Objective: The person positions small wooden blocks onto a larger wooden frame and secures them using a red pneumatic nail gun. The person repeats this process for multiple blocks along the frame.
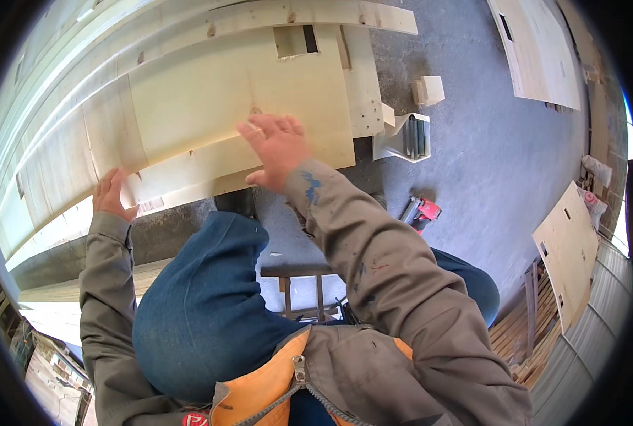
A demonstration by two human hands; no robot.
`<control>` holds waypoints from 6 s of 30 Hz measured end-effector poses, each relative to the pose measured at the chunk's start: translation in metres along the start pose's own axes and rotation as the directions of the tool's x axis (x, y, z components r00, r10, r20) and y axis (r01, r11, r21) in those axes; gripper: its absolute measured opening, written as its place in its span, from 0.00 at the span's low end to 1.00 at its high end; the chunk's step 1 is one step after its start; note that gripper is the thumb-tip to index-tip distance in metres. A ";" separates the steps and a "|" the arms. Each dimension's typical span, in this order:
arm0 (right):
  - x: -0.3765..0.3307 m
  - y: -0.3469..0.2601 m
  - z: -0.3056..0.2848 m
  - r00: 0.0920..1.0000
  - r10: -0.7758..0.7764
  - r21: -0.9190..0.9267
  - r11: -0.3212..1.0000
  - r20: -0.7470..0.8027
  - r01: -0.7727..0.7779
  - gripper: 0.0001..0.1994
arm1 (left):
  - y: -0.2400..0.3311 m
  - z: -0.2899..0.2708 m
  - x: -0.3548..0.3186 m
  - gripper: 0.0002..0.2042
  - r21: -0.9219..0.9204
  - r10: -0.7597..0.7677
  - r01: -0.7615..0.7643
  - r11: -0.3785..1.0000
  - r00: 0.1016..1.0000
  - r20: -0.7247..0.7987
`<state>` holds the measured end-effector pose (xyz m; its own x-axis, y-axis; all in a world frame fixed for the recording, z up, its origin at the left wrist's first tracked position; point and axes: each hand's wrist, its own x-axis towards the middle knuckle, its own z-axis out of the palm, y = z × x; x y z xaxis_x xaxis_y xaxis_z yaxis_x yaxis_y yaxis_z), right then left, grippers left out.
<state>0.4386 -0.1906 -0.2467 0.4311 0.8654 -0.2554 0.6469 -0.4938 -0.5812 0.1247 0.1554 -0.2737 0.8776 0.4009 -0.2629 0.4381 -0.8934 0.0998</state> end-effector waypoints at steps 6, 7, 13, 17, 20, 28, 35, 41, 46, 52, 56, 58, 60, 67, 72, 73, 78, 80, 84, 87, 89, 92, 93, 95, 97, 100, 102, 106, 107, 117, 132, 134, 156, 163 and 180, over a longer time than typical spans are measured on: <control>-0.064 0.103 0.020 0.840 0.227 0.199 0.969 -0.492 -0.145 0.32 | 0.086 -0.004 0.024 0.54 -0.242 0.126 -0.153 0.958 0.984 -0.124; -0.078 0.114 0.015 0.827 0.343 0.261 0.933 -0.445 -0.247 0.31 | 0.114 -0.003 0.027 0.54 -0.253 0.140 -0.159 0.954 0.986 -0.094; -0.109 0.159 0.009 0.639 0.625 0.481 0.771 -0.448 -0.417 0.28 | 0.226 0.002 0.067 0.49 -0.322 0.305 -0.335 0.886 0.942 -0.141; -0.119 0.205 -0.009 0.559 0.648 0.430 0.762 -0.518 -0.485 0.25 | 0.232 0.014 0.082 0.45 -0.284 0.319 -0.332 0.900 0.943 -0.093; -0.125 0.244 -0.035 0.482 0.717 0.388 0.687 -0.505 -0.615 0.26 | 0.241 0.012 0.085 0.43 -0.269 0.325 -0.340 0.901 0.940 -0.102; -0.119 0.343 -0.104 0.414 0.753 0.191 0.570 -0.512 -0.799 0.37 | 0.221 0.009 0.068 0.41 -0.285 0.267 -0.277 0.918 0.961 -0.075; -0.086 0.384 -0.123 0.468 0.729 0.086 0.579 -0.499 -0.811 0.47 | 0.212 0.008 0.064 0.41 -0.239 0.250 -0.256 0.937 0.967 -0.057; -0.053 0.423 -0.118 0.478 0.798 0.075 0.538 -0.367 -0.840 0.47 | 0.207 0.010 0.060 0.41 -0.313 0.229 -0.234 0.920 0.972 -0.054; -0.088 0.483 -0.111 0.645 0.583 -0.165 0.666 -0.494 -0.728 0.38 | 0.223 0.005 0.072 0.39 -0.309 0.249 -0.248 0.918 0.968 -0.036; -0.067 0.363 -0.116 0.504 0.593 0.335 0.791 -0.628 -0.512 0.33 | 0.211 -0.003 0.057 0.40 -0.281 0.173 -0.172 0.944 0.985 -0.022; -0.085 0.290 -0.090 0.520 0.617 0.545 0.780 -0.591 -0.308 0.33 | 0.217 0.008 0.061 0.40 -0.312 0.175 -0.186 0.932 0.982 -0.063; -0.079 0.224 -0.057 0.589 0.602 0.469 0.795 -0.539 -0.385 0.38 | 0.214 0.011 0.058 0.40 -0.307 0.157 -0.171 0.936 0.985 -0.070; -0.078 0.175 -0.028 0.698 0.477 0.357 0.876 -0.534 -0.325 0.40 | 0.217 0.016 0.061 0.40 -0.323 0.154 -0.174 0.930 0.984 -0.085; -0.071 0.078 0.020 0.916 0.255 0.078 0.967 -0.310 -0.243 0.41 | 0.209 0.022 0.056 0.39 -0.361 0.129 -0.165 0.918 0.984 -0.120; -0.053 0.077 0.006 0.978 0.086 -0.049 0.994 -0.190 -0.097 0.39 | 0.208 0.022 0.055 0.39 -0.395 0.109 -0.143 0.908 0.988 -0.109; -0.049 0.079 0.005 0.985 0.069 -0.071 0.994 -0.157 -0.081 0.39 | 0.208 0.022 0.054 0.39 -0.403 0.108 -0.142 0.904 0.988 -0.106; -0.041 0.085 0.008 0.988 0.044 -0.060 0.997 -0.149 -0.054 0.37 | 0.207 0.023 0.055 0.39 -0.424 0.117 -0.150 0.893 0.988 -0.102; -0.041 0.089 0.008 0.989 0.028 -0.067 0.997 -0.144 -0.038 0.36 | 0.206 0.021 0.055 0.40 -0.413 0.117 -0.151 0.898 0.987 -0.106; -0.042 0.091 0.009 0.991 0.032 -0.087 0.995 -0.132 -0.044 0.37 | 0.205 0.026 0.056 0.40 -0.412 0.119 -0.161 0.897 0.985 -0.126; -0.041 0.087 0.009 0.988 0.067 0.013 0.998 -0.137 -0.066 0.39 | 0.208 0.022 0.058 0.40 -0.408 0.118 -0.157 0.899 0.986 -0.120; -0.043 0.086 0.007 0.985 0.098 0.102 0.991 -0.139 -0.085 0.42 | 0.208 0.023 0.057 0.40 -0.402 0.112 -0.148 0.904 0.987 -0.113; -0.048 0.089 0.004 0.979 0.139 0.172 0.979 -0.148 -0.113 0.44 | 0.206 0.024 0.058 0.41 -0.377 0.117 -0.149 0.914 0.987 -0.106; -0.053 0.092 0.001 0.978 0.146 0.160 0.980 -0.151 -0.121 0.45 | 0.208 0.023 0.059 0.42 -0.369 0.122 -0.152 0.917 0.987 -0.104; -0.063 0.099 -0.003 0.972 0.163 0.165 0.977 -0.170 -0.135 0.45 | 0.213 0.017 0.059 0.43 -0.390 0.116 -0.150 0.909 0.987 -0.109; -0.074 0.108 0.000 0.962 0.183 0.202 0.969 -0.201 -0.142 0.44 | 0.220 0.013 0.061 0.45 -0.401 0.134 -0.181 0.898 0.981 -0.143; -0.086 0.113 0.006 0.930 0.324 0.229 0.932 -0.174 -0.281 0.41 | 0.237 0.014 0.067 0.45 -0.400 0.215 -0.289 0.869 0.951 -0.220; -0.090 0.112 0.012 0.926 0.325 0.274 0.924 -0.190 -0.268 0.40 | 0.254 0.017 0.080 0.43 -0.394 0.300 -0.380 0.837 0.921 -0.250; -0.082 0.096 0.023 0.920 0.321 0.310 0.919 -0.226 -0.245 0.38 | 0.275 0.024 0.098 0.39 -0.409 0.358 -0.432 0.804 0.900 -0.247; -0.080 0.095 0.027 0.918 0.331 0.338 0.908 -0.218 -0.247 0.37 | 0.279 0.027 0.100 0.39 -0.410 0.354 -0.430 0.804 0.901 -0.251; -0.076 0.088 0.040 0.894 0.390 0.428 0.862 -0.222 -0.270 0.32 | 0.296 0.033 0.101 0.41 -0.365 0.362 -0.415 0.834 0.909 -0.206; -0.075 0.092 0.033 0.893 0.421 0.544 0.792 -0.159 -0.277 0.31 | 0.296 0.034 0.104 0.38 -0.409 0.334 -0.391 0.824 0.920 -0.207; -0.076 0.096 0.033 0.892 0.418 0.532 0.801 -0.169 -0.275 0.32 | 0.297 0.034 0.105 0.38 -0.406 0.332 -0.394 0.824 0.918 -0.218; -0.074 0.103 0.023 0.909 0.401 0.504 0.812 -0.114 -0.295 0.35 | 0.290 0.037 0.103 0.44 -0.395 0.351 -0.418 0.818 0.907 -0.232; -0.056 0.082 -0.012 0.975 0.212 0.331 0.926 -0.062 -0.180 0.40 | 0.293 0.036 0.103 0.39 -0.366 0.333 -0.380 0.850 0.924 -0.188; -0.065 0.111 -0.001 0.944 0.215 0.140 0.973 -0.249 -0.185 0.36 | 0.292 0.039 0.103 0.45 -0.405 0.335 -0.390 0.827 0.920 -0.201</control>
<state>0.4833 -0.3023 -0.2937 0.7027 0.6899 -0.1740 0.4615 -0.6280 -0.6266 0.3354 -0.0718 -0.3095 0.9938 0.1104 -0.0157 0.0993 -0.8128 0.5740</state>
